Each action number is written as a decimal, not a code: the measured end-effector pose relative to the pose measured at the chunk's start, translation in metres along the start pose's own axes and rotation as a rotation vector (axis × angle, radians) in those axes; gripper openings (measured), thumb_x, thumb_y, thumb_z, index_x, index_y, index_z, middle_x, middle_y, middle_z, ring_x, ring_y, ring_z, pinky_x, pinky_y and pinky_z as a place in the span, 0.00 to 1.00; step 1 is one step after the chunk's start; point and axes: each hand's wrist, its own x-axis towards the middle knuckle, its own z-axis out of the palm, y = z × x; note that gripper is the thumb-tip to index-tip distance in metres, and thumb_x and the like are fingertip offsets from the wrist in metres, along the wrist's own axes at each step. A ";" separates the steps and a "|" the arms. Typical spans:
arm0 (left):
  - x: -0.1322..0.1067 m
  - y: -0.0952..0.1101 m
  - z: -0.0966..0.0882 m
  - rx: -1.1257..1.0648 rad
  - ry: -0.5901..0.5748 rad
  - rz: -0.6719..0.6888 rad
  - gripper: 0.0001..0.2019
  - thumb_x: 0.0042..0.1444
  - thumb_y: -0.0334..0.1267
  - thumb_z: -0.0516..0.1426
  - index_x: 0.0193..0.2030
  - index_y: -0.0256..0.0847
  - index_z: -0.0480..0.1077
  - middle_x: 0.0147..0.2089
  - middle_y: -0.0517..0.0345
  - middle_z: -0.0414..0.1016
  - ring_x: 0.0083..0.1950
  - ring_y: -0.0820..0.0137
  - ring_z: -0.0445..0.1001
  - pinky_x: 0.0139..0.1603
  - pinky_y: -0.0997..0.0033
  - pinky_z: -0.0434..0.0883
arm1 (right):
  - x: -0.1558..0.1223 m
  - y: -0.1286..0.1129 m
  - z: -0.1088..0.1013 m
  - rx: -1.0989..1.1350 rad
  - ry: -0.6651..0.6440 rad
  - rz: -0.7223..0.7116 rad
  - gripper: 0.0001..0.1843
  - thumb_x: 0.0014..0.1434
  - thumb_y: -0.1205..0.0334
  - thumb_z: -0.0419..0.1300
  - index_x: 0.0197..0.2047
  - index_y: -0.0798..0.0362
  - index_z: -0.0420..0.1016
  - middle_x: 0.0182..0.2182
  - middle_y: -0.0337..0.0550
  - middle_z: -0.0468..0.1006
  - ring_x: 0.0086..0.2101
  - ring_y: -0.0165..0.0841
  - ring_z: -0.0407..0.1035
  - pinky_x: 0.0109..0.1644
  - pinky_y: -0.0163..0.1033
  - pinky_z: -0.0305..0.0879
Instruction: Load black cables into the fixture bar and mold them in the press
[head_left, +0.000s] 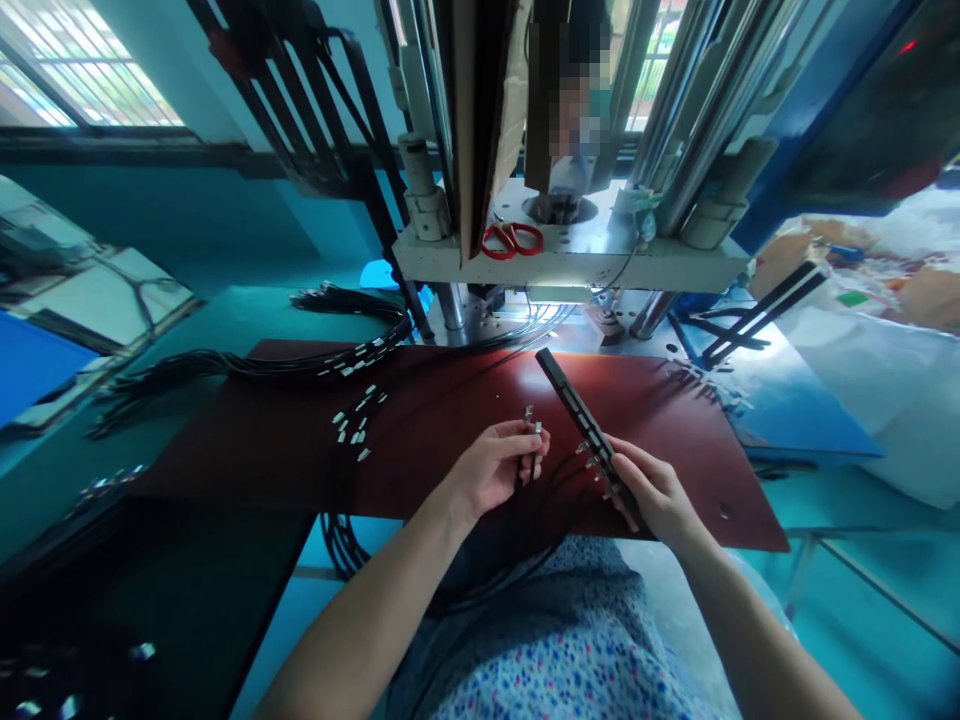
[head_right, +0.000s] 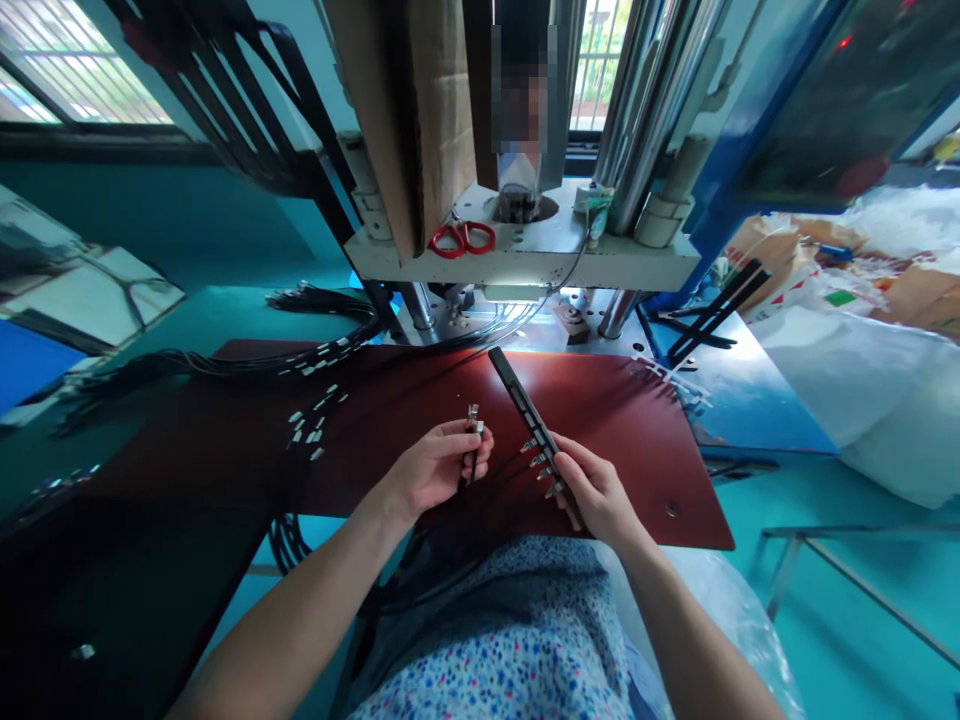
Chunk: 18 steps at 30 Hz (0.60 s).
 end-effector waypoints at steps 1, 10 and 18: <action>0.001 -0.001 -0.001 0.034 0.018 0.019 0.13 0.31 0.31 0.67 0.25 0.33 0.70 0.23 0.58 0.70 0.20 0.82 0.60 0.20 0.80 0.54 | 0.000 0.000 -0.001 -0.015 -0.017 0.006 0.31 0.59 0.45 0.55 0.58 0.56 0.65 0.16 0.35 0.69 0.11 0.24 0.56 0.11 0.29 0.52; 0.020 -0.015 0.009 0.487 0.188 0.045 0.13 0.30 0.36 0.66 0.20 0.35 0.67 0.19 0.61 0.69 0.18 0.81 0.59 0.19 0.80 0.48 | 0.002 -0.003 -0.005 -0.155 -0.166 0.009 0.29 0.61 0.44 0.52 0.59 0.55 0.66 0.19 0.37 0.71 0.15 0.25 0.59 0.14 0.28 0.54; 0.023 -0.007 0.007 0.428 0.113 -0.037 0.11 0.29 0.33 0.64 0.19 0.36 0.64 0.14 0.64 0.64 0.14 0.82 0.55 0.16 0.80 0.43 | 0.004 -0.004 -0.005 -0.212 -0.183 0.015 0.29 0.61 0.44 0.52 0.58 0.55 0.66 0.17 0.36 0.69 0.14 0.25 0.58 0.14 0.29 0.54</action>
